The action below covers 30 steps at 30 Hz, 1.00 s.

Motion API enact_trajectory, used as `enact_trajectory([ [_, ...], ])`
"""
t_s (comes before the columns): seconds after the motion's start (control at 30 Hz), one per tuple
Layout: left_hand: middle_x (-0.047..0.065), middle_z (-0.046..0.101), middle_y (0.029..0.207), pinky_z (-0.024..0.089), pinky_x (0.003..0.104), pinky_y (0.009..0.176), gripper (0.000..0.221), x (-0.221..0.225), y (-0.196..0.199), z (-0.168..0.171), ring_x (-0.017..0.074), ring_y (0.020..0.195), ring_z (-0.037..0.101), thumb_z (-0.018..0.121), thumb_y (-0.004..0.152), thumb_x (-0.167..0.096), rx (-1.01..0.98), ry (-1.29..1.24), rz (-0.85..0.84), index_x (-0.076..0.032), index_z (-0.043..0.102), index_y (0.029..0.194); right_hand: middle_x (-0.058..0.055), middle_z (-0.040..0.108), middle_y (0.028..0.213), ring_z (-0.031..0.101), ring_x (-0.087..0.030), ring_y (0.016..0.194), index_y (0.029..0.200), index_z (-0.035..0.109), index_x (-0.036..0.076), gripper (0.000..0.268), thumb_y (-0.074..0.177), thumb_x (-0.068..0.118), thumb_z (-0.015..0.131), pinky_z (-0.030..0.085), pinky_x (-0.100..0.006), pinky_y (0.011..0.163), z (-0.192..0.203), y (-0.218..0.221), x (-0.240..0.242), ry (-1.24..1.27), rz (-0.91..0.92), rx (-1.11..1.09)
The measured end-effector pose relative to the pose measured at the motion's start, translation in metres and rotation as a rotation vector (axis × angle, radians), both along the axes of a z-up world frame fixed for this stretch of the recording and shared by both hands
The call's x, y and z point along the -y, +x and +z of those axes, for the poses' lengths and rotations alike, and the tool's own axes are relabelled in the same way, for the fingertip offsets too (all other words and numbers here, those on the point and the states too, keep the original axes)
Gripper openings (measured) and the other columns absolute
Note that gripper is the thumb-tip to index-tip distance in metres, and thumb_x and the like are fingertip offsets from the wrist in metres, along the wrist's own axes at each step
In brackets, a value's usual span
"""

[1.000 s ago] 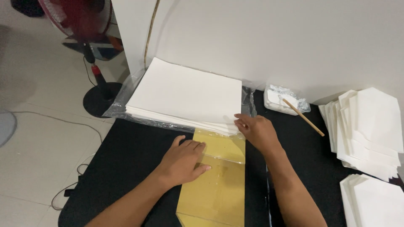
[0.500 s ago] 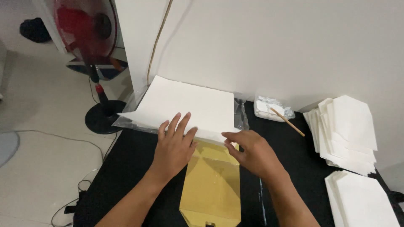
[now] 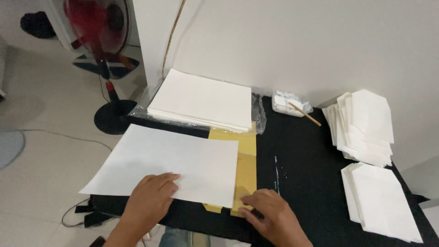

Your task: Applying glue to paper templates and folding them to assemble paper bags.

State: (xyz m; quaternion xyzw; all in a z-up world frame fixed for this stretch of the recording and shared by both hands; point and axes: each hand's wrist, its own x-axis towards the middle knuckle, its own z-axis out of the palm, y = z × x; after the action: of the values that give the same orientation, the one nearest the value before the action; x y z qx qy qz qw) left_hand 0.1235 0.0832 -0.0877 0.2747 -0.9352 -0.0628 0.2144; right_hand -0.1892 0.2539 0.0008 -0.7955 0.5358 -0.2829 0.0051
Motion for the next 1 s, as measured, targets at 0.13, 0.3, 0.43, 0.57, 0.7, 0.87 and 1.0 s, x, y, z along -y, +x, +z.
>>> enact_trajectory([
  [0.13,-0.002,0.069,0.138,0.047,0.044,0.104,0.022,-0.027,0.048,-0.018,0.0182,0.121,0.066,0.072,0.08,-0.006,-0.048,0.198,0.148,-0.017,0.072,0.1,-0.004,0.069,0.122,0.062,-0.026,0.115,0.127,0.068,0.015,0.047,0.088,0.034,0.084,0.05,-0.043,0.092,-0.043,-0.009,-0.014,0.207,-0.141,-0.022],
  [0.3,-0.004,0.06,0.15,0.039,0.039,0.116,0.042,-0.039,0.084,-0.014,0.0147,0.146,0.049,0.084,0.072,0.0,0.042,0.402,0.207,-0.019,0.072,0.107,0.0,0.073,0.116,0.064,-0.022,0.111,0.114,0.075,0.016,0.025,0.09,0.023,0.077,0.051,-0.041,0.088,-0.054,-0.007,-0.014,0.165,-0.221,-0.065],
  [0.43,-0.007,0.046,0.161,0.018,0.042,0.129,0.043,-0.047,0.079,0.037,0.0165,0.157,0.031,0.092,0.076,-0.023,0.219,0.638,0.326,-0.024,0.066,0.11,-0.004,0.075,0.108,0.066,-0.027,0.102,0.107,0.073,0.012,0.015,0.096,0.02,0.066,0.049,-0.042,0.084,-0.06,-0.014,-0.005,0.113,-0.264,-0.06],
  [0.57,-0.016,0.028,0.17,0.022,0.052,0.128,0.118,-0.054,0.084,0.051,0.0241,0.161,0.014,0.086,0.044,-0.082,0.272,0.875,0.458,-0.041,0.049,0.149,-0.013,0.072,0.11,0.069,-0.028,0.106,0.105,0.069,0.0,0.024,0.102,0.021,0.057,0.053,-0.04,0.091,-0.039,-0.01,0.002,0.105,-0.278,0.189],
  [0.7,-0.013,0.03,0.17,0.021,0.046,0.127,0.116,-0.041,0.091,0.027,0.0269,0.16,0.014,0.08,0.044,-0.082,0.177,0.862,0.51,-0.043,0.052,0.15,-0.008,0.072,0.109,0.071,-0.02,0.096,0.108,0.069,0.007,0.021,0.101,0.023,0.058,0.055,-0.034,0.084,0.003,-0.006,0.008,0.088,-0.338,0.261],
  [0.87,-0.014,0.052,0.155,0.018,0.045,0.125,0.054,-0.04,0.082,0.005,0.0092,0.152,0.036,0.05,0.094,-0.061,0.223,0.506,0.359,-0.028,0.072,0.131,-0.007,0.073,0.107,0.069,-0.018,0.096,0.109,0.07,0.007,0.018,0.101,0.02,0.059,0.055,-0.032,0.086,0.028,0.004,0.021,-0.08,-0.408,0.369],
  [1.0,-0.007,0.039,0.164,0.016,0.042,0.126,0.046,-0.05,0.063,0.013,0.0114,0.156,0.028,0.05,0.098,-0.055,0.297,0.514,0.364,-0.032,0.071,0.131,-0.009,0.073,0.109,0.069,-0.018,0.1,0.108,0.071,0.006,0.018,0.101,0.018,0.06,0.057,-0.033,0.086,0.042,0.02,0.028,-0.046,-0.502,0.413],
])
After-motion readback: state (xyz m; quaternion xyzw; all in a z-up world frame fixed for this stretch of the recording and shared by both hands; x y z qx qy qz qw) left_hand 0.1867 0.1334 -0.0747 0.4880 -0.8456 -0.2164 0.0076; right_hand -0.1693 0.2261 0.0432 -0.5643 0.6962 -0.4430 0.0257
